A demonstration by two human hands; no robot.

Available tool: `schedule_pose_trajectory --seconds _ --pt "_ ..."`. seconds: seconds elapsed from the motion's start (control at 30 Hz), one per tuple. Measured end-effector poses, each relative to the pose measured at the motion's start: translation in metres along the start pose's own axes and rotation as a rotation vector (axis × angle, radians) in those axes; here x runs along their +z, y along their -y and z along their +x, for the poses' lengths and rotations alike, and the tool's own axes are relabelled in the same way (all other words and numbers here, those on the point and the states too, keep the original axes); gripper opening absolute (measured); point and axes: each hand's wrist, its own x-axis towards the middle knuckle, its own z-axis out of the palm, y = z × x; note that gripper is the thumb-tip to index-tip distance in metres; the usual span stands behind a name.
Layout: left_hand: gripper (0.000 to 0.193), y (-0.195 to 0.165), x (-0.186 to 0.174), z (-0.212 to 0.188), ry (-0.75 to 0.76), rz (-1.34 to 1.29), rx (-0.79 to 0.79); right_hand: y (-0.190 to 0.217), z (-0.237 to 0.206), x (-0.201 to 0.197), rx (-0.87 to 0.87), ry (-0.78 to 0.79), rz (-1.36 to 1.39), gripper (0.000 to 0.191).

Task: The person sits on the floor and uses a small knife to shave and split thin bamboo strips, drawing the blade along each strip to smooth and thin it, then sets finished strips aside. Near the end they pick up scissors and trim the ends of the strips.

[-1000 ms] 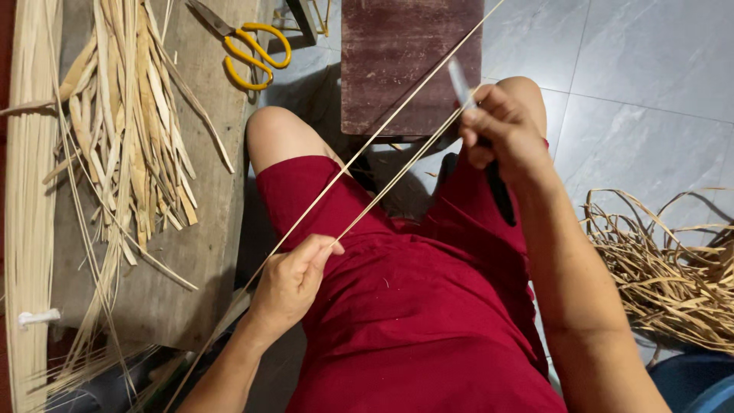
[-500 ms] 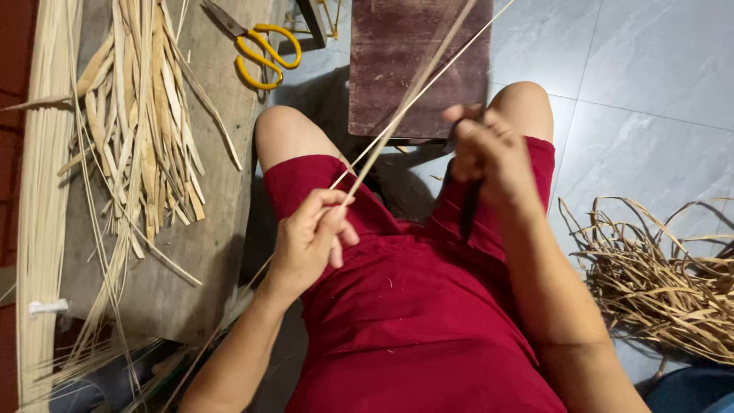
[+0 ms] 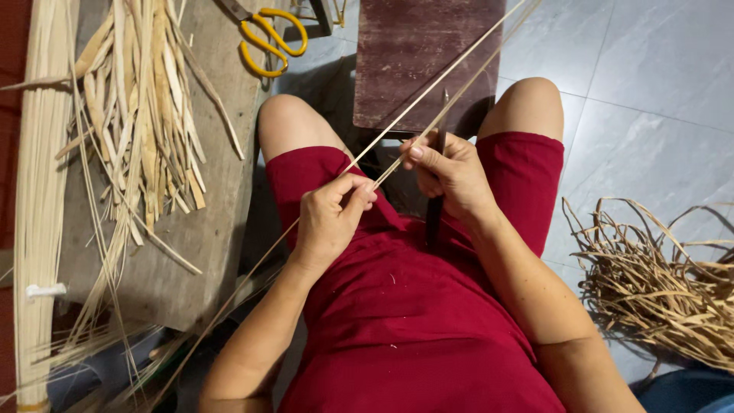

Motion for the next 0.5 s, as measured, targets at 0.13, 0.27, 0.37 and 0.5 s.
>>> schedule_pose_trajectory --seconds 0.13,0.27,0.37,0.5 --pt "0.014 0.008 -0.01 -0.001 -0.146 0.201 0.212 -0.009 0.007 -0.009 0.026 -0.042 0.008 0.013" --pt "0.019 0.02 -0.047 0.003 -0.201 -0.076 -0.198 -0.017 0.019 -0.042 -0.031 -0.232 -0.034 0.012" --pt "0.021 0.022 -0.105 0.007 -0.312 -0.193 -0.201 -0.021 0.029 -0.084 -0.016 -0.341 0.043 0.014" --pt "0.015 0.0 -0.184 0.002 -0.317 -0.154 -0.068 -0.036 0.038 -0.134 0.005 -0.32 0.117 0.015"
